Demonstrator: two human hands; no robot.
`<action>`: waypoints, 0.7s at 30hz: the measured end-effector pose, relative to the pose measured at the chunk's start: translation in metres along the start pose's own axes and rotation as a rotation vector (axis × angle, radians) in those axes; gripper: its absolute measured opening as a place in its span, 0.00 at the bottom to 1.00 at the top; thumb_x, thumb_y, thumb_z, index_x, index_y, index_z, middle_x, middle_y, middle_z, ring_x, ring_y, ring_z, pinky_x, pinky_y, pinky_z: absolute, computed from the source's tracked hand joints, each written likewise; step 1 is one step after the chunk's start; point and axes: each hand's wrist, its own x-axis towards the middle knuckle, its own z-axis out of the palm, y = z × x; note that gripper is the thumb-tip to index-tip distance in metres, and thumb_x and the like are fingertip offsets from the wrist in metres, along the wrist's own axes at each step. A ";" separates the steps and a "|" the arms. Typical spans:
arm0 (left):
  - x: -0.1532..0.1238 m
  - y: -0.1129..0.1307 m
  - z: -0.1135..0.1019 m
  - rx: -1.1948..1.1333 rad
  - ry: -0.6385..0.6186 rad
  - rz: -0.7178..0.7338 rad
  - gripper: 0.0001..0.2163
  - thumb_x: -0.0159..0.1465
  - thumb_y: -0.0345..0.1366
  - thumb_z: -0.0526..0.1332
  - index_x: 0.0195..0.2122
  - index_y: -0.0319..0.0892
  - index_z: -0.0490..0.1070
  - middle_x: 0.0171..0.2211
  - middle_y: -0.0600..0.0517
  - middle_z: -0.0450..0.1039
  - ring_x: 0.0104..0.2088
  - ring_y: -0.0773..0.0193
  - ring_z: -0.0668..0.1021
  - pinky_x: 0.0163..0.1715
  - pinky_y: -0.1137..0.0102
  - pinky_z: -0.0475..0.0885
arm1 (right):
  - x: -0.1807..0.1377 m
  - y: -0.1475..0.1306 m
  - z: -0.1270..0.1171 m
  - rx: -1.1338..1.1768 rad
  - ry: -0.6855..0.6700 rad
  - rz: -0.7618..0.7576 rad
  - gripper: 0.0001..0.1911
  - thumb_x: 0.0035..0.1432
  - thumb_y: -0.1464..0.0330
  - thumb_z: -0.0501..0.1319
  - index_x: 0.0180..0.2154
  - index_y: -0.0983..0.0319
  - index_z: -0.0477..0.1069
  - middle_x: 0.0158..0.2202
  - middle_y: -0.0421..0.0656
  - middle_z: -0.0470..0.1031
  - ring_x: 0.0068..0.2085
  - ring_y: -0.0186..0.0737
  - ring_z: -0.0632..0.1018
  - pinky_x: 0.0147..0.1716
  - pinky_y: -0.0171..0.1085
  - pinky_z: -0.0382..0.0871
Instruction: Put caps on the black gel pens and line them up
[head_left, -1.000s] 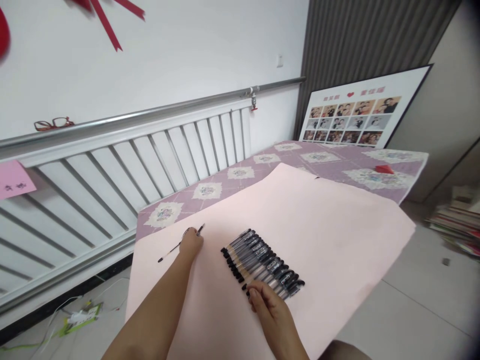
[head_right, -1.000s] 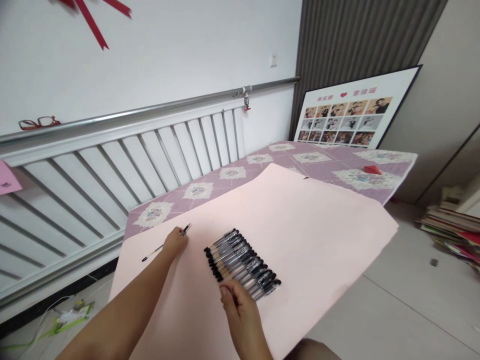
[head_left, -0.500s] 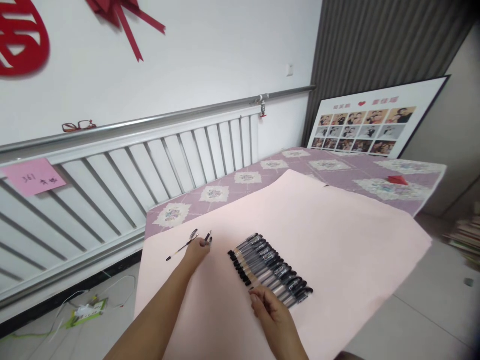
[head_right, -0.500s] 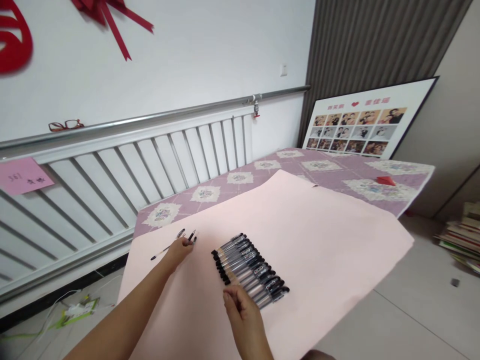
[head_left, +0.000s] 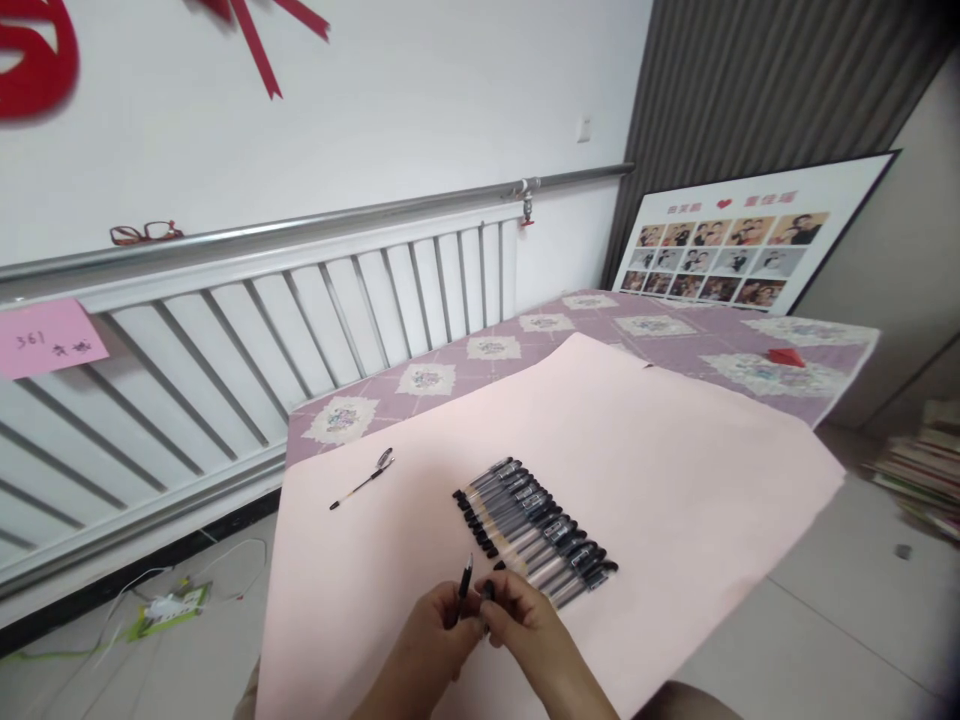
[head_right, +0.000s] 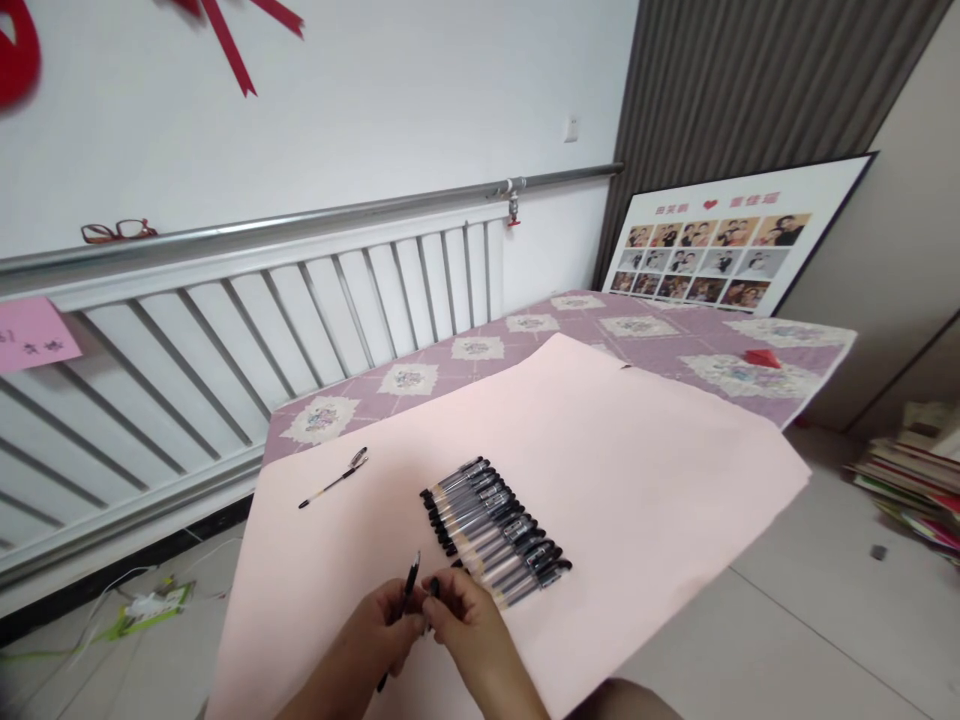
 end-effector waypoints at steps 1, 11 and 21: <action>-0.001 0.000 0.000 -0.009 0.000 0.007 0.18 0.50 0.45 0.61 0.36 0.38 0.65 0.23 0.58 0.66 0.13 0.78 0.58 0.13 0.77 0.52 | -0.001 -0.003 -0.002 0.017 0.022 -0.004 0.13 0.44 0.60 0.66 0.29 0.62 0.71 0.22 0.37 0.70 0.23 0.31 0.68 0.22 0.31 0.62; -0.004 -0.006 -0.004 0.058 -0.043 0.047 0.21 0.57 0.52 0.52 0.36 0.36 0.68 0.25 0.54 0.69 0.13 0.78 0.60 0.15 0.77 0.50 | 0.000 -0.012 -0.021 0.485 0.232 -0.011 0.15 0.48 0.61 0.65 0.39 0.56 0.67 0.32 0.37 0.73 0.29 0.33 0.74 0.30 0.33 0.69; -0.011 0.003 0.001 0.220 0.020 0.052 0.12 0.57 0.39 0.53 0.35 0.38 0.71 0.23 0.55 0.69 0.17 0.74 0.64 0.19 0.76 0.58 | -0.003 -0.016 -0.020 0.408 0.253 -0.093 0.15 0.48 0.61 0.65 0.39 0.56 0.67 0.31 0.38 0.72 0.30 0.34 0.73 0.30 0.34 0.69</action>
